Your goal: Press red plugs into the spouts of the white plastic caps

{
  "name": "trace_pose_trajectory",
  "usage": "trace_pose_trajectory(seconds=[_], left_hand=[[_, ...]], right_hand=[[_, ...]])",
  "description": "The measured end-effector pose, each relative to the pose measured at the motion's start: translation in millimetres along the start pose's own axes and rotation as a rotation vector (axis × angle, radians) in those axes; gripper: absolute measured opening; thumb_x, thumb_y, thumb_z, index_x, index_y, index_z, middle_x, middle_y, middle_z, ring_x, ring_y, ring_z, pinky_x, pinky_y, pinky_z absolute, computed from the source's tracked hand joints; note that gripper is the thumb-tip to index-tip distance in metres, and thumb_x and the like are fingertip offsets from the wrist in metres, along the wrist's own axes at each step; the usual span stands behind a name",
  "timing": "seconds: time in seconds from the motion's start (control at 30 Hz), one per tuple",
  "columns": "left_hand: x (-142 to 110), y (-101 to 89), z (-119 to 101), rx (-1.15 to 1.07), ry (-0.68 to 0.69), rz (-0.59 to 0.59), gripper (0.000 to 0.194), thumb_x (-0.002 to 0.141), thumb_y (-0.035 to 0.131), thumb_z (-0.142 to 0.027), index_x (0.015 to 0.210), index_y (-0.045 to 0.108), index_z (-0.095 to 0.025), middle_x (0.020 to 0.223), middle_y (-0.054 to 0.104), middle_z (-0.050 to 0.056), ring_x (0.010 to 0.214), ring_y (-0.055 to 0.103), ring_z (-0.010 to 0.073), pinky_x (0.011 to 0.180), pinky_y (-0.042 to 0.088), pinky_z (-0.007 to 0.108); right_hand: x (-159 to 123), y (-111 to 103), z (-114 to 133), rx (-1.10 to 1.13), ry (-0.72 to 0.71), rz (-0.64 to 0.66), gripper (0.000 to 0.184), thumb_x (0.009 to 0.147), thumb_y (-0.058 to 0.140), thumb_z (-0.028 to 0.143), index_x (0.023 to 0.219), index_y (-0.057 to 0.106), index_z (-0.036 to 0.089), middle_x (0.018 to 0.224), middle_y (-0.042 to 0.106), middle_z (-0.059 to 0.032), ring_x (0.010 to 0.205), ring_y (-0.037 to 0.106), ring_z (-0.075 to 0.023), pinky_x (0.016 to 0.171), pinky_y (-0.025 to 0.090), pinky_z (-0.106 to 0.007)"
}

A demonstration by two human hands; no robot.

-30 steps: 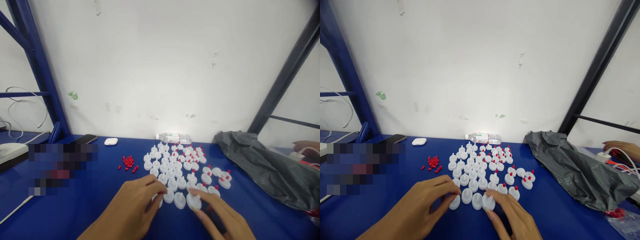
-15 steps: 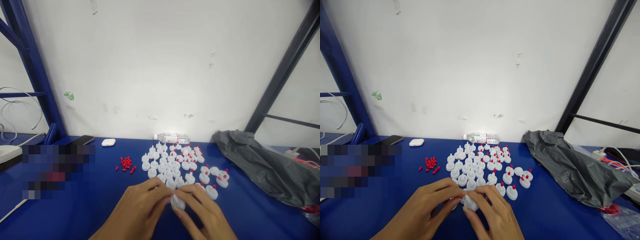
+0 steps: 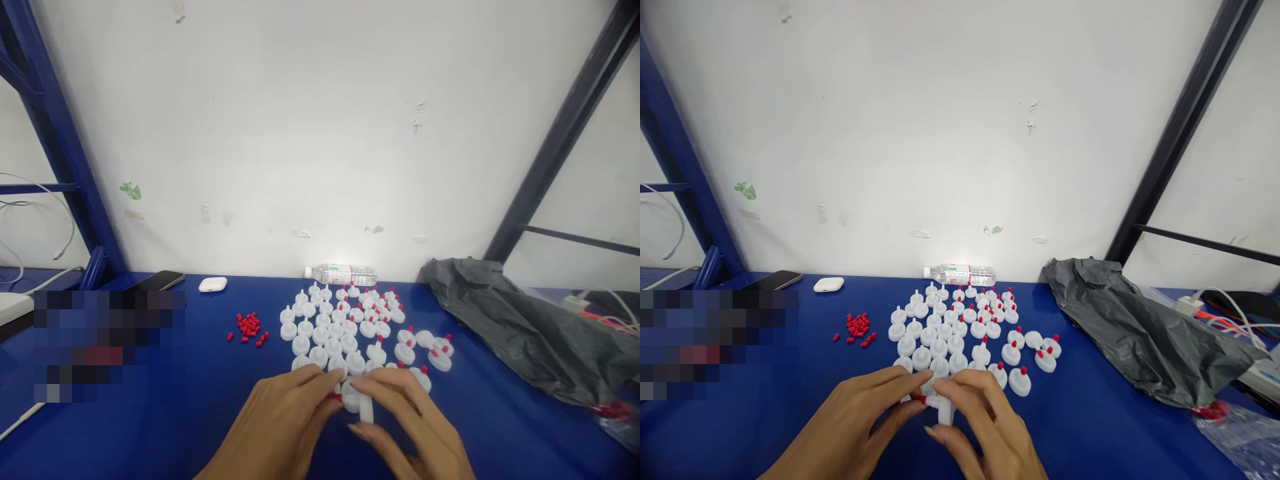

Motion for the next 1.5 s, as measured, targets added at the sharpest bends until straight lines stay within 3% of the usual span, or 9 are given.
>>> trace_pose_trajectory(seconds=[0.13,0.4,0.63,0.77,0.87,1.07,1.17,1.3,1.5], left_hand=[[0.8,11.7,1.1,0.053,-0.013,0.076,0.029,0.101,0.041,-0.012,0.087,0.065,-0.022,0.081,0.070,0.002,0.069,0.067,0.0150,0.063,0.048,0.020],[-0.2,11.8,-14.5,-0.026,0.032,0.094,0.026,0.100,0.040,-0.012,0.080,0.056,-0.019,0.081,0.068,0.002,0.061,0.059,0.0129,0.056,0.038,0.023],[-2.9,15.1,-11.5,-0.004,0.002,0.102,0.028,0.101,0.043,-0.017,0.078,0.058,-0.019,0.077,0.070,0.001,0.059,0.062,0.0131,0.055,0.041,0.023],[-4.5,21.5,-10.3,0.114,-0.006,0.165,0.028,0.100,0.041,-0.014,0.087,0.065,-0.021,0.086,0.073,0.004,0.069,0.071,0.0169,0.059,0.048,0.022],[-5.9,16.7,-7.7,0.194,-0.043,0.161,0.029,0.102,0.040,-0.017,0.103,0.069,-0.024,0.091,0.076,0.004,0.074,0.074,0.0191,0.066,0.054,0.023],[-18.5,-8.1,45.3,0.601,-0.435,0.266,0.044,0.103,0.040,-0.021,0.145,0.053,-0.021,0.119,0.074,0.015,0.091,0.077,0.0286,0.076,0.060,0.036],[-26.3,-22.6,69.9,0.749,-0.579,0.260,0.050,0.103,0.036,-0.018,0.152,0.045,-0.013,0.125,0.069,0.023,0.086,0.077,0.0315,0.070,0.060,0.040],[-28.7,-28.6,83.1,0.753,-0.634,0.227,0.048,0.102,0.037,-0.016,0.148,0.050,-0.013,0.132,0.064,0.027,0.083,0.077,0.0315,0.069,0.060,0.039],[-26.3,-25.4,85.1,0.753,-0.649,0.277,0.046,0.102,0.035,-0.014,0.144,0.054,-0.018,0.130,0.065,0.024,0.087,0.077,0.0311,0.073,0.060,0.040]], right_hand=[[2.6,-6.7,3.5,0.071,-0.052,-0.036,0.031,0.099,0.063,0.023,0.130,0.062,0.026,0.110,0.069,-0.0049,0.096,0.074,-0.0132,0.087,0.058,-0.015],[6.1,-17.4,1.1,0.188,-0.017,-0.108,0.018,0.096,0.068,0.030,0.114,0.073,0.028,0.096,0.071,-0.0023,0.082,0.076,-0.0131,0.075,0.062,-0.015],[3.9,-10.8,1.2,0.328,-0.023,-0.036,0.034,0.097,0.067,0.024,0.130,0.066,0.031,0.102,0.069,-0.0035,0.081,0.075,-0.0122,0.067,0.063,-0.014],[1.7,-7.9,3.0,0.097,-0.055,0.001,0.038,0.096,0.067,0.023,0.134,0.064,0.026,0.105,0.071,-0.0061,0.096,0.075,-0.0164,0.082,0.063,-0.021],[-2.9,-8.9,-1.0,-0.116,-0.043,0.019,0.028,0.094,0.068,0.025,0.123,0.069,0.025,0.106,0.073,-0.0060,0.102,0.073,-0.0204,0.088,0.063,-0.028],[-21.6,-9.8,-25.0,-0.231,0.064,0.113,0.015,0.094,0.067,0.030,0.109,0.069,0.027,0.098,0.077,-0.0006,0.091,0.074,-0.0197,0.081,0.063,-0.029],[-31.8,-15.4,-40.3,-0.282,0.160,0.090,0.016,0.096,0.064,0.036,0.109,0.067,0.027,0.101,0.075,-0.0025,0.089,0.075,-0.0200,0.079,0.064,-0.030],[-34.9,-26.3,-47.9,-0.362,0.244,-0.011,0.031,0.097,0.061,0.044,0.122,0.063,0.026,0.110,0.070,-0.0073,0.093,0.073,-0.0214,0.075,0.064,-0.030],[-17.2,-18.1,-30.5,-0.490,0.062,0.007,0.041,0.097,0.060,0.049,0.132,0.062,0.028,0.128,0.069,-0.0084,0.118,0.065,-0.0319,0.090,0.059,-0.049]])
Point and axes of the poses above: each hand's wrist, its own x-axis towards the middle knuckle, its own y-axis out of the palm, z = x × y, the point moved 8 cm from there along x, towards the middle knuckle
